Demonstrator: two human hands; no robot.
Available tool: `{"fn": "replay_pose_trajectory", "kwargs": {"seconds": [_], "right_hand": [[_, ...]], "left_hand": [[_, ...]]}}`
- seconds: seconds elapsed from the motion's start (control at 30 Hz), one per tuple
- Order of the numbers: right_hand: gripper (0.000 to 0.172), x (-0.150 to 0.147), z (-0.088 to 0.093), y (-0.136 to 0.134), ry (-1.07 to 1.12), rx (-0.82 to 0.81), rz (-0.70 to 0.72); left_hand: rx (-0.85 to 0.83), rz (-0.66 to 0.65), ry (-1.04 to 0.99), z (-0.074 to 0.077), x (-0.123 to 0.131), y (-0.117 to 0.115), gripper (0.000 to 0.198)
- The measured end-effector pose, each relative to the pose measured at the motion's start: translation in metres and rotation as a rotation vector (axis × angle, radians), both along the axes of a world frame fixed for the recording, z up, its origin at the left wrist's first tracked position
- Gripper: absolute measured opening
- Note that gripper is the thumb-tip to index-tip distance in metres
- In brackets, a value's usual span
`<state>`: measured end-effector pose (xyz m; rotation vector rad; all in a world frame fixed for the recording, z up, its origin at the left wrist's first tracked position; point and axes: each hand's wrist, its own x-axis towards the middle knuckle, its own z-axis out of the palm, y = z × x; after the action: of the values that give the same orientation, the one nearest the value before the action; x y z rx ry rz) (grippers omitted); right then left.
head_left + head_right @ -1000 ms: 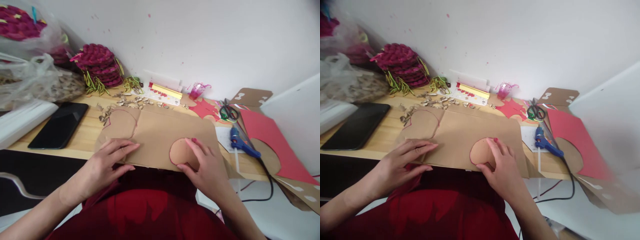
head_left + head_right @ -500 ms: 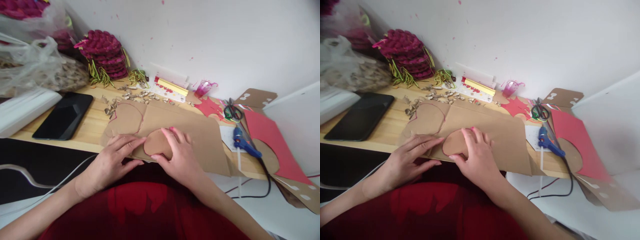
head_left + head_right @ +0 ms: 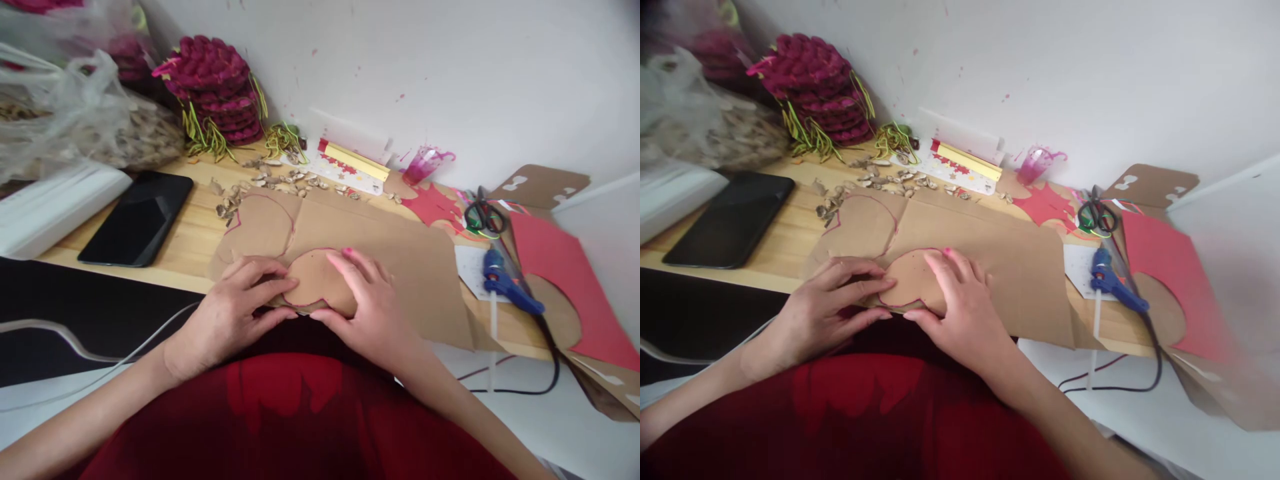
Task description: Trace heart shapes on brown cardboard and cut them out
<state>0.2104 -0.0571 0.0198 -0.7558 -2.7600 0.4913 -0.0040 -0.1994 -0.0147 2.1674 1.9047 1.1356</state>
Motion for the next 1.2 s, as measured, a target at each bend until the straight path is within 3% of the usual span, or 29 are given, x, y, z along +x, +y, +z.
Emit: {"fn": "replay_pose_trajectory", "kwargs": {"seconds": [0.13, 0.27, 1.2], "right_hand": [[0.053, 0.025, -0.006, 0.006, 0.06, -0.003, 0.039], [0.046, 0.038, -0.011, 0.006, 0.126, -0.006, 0.058], [0.043, 0.032, -0.005, 0.008, 0.084, -0.071, 0.062]], "left_hand": [[0.011, -0.016, 0.015, 0.001, 0.001, 0.001, 0.039], [-0.009, -0.001, 0.034, 0.001, 0.002, 0.002, 0.039], [-0.019, 0.03, 0.063, 0.001, 0.007, 0.001, 0.029]]}}
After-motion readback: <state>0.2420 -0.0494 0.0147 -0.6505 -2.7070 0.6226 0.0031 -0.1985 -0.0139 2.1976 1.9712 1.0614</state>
